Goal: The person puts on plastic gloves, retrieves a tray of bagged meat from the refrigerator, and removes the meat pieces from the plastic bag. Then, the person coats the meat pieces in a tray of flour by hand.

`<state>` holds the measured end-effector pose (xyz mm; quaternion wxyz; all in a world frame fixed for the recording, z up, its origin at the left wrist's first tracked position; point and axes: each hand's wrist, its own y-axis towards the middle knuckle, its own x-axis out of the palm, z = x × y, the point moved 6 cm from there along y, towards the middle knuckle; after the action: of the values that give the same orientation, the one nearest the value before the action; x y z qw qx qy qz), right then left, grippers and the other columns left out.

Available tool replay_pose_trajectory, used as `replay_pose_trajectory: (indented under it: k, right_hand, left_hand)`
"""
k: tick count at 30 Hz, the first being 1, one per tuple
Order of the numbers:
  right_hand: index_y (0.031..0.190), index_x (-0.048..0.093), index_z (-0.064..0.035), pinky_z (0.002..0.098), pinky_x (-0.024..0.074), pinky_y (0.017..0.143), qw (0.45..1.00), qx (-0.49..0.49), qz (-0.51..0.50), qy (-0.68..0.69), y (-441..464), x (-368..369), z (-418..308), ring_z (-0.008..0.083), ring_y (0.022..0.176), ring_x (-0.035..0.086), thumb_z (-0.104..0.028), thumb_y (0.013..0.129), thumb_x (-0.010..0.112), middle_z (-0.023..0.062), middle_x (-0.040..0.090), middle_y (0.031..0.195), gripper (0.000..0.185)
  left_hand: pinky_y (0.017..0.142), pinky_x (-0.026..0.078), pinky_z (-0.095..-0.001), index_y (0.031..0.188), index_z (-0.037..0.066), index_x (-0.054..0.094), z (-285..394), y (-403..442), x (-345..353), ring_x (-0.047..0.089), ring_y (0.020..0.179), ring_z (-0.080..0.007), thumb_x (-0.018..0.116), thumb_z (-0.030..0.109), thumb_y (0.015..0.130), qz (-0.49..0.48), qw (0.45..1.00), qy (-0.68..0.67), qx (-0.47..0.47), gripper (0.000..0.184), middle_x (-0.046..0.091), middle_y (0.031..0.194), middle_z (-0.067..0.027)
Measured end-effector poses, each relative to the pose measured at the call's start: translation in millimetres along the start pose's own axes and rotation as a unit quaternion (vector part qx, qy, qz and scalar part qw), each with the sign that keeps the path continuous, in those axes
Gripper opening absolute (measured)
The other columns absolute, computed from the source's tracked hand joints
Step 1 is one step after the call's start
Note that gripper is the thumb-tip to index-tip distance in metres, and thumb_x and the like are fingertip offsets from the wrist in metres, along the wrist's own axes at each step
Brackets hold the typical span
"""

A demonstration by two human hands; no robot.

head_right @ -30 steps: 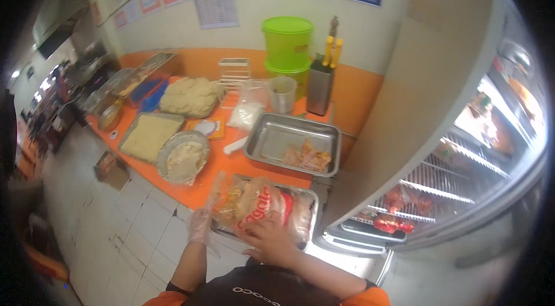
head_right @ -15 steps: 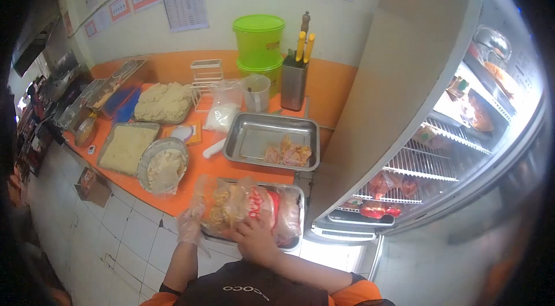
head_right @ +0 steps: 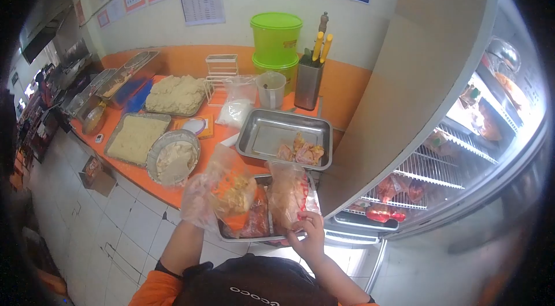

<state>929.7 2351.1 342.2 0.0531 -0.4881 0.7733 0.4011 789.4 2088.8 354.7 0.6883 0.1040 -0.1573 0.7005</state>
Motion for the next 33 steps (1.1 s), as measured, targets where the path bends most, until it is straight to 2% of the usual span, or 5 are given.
replay_pose_trajectory:
  k: [7,10,15,22,33]
  right_hand:
    - [0.075,0.062,-0.0083,0.0398,0.0432,0.086,0.998,0.056,-0.002,0.035,-9,-2,6,0.0312,0.102,0.053,-0.004,0.061,0.074,0.0157,0.055,0.104,0.019]
    - [0.077,0.061,-0.0077,0.0408,0.043,0.09,0.998,0.05,0.021,0.028,-9,-3,0,0.0329,0.109,0.052,-0.005,0.062,0.073,0.02,0.053,0.112,0.019]
    - [0.08,0.059,-0.0056,0.0406,0.0453,0.09,1.0,0.006,0.009,0.006,-9,2,-3,0.0368,0.117,0.05,-0.004,0.063,0.073,0.0286,0.046,0.127,0.022]
    - [0.076,0.057,-0.0051,0.0399,0.0435,0.091,0.993,0.062,-0.006,0.099,-13,13,7,0.0376,0.117,0.051,-0.004,0.063,0.073,0.0295,0.045,0.129,0.021]
    - [0.077,0.056,-0.0056,0.0378,0.0456,0.087,0.996,0.026,-0.019,0.089,-17,22,10,0.0358,0.112,0.055,-0.002,0.063,0.072,0.029,0.045,0.129,0.021]
  left_hand:
    - [0.077,0.044,-0.0279,0.095,0.005,0.063,79,-13,11,0.053,0.086,-0.0109,0.069,0.019,0.081,0.071,0.994,-0.05,0.061,0.021,0.059,0.093,0.0003]
    - [0.079,0.046,-0.0299,0.105,0.005,0.061,83,2,-18,0.054,0.088,-0.0141,0.067,0.017,0.082,0.058,0.994,-0.001,0.096,0.027,0.059,0.099,-0.0027]
    - [0.084,0.049,-0.0358,0.119,0.002,0.054,98,-16,-14,0.057,0.096,-0.0204,0.062,0.013,0.084,0.098,0.985,-0.109,0.094,0.038,0.057,0.108,-0.0076]
    - [0.086,0.05,-0.04,0.123,0.001,0.049,93,-24,-44,0.057,0.103,-0.0245,0.06,0.012,0.086,0.116,0.982,-0.117,0.096,0.04,0.056,0.114,-0.0117]
    - [0.094,0.045,-0.046,0.126,0.0,0.045,56,-20,-81,0.053,0.112,-0.0289,0.059,0.015,0.086,0.01,0.972,-0.207,0.114,0.045,0.054,0.122,-0.0148]
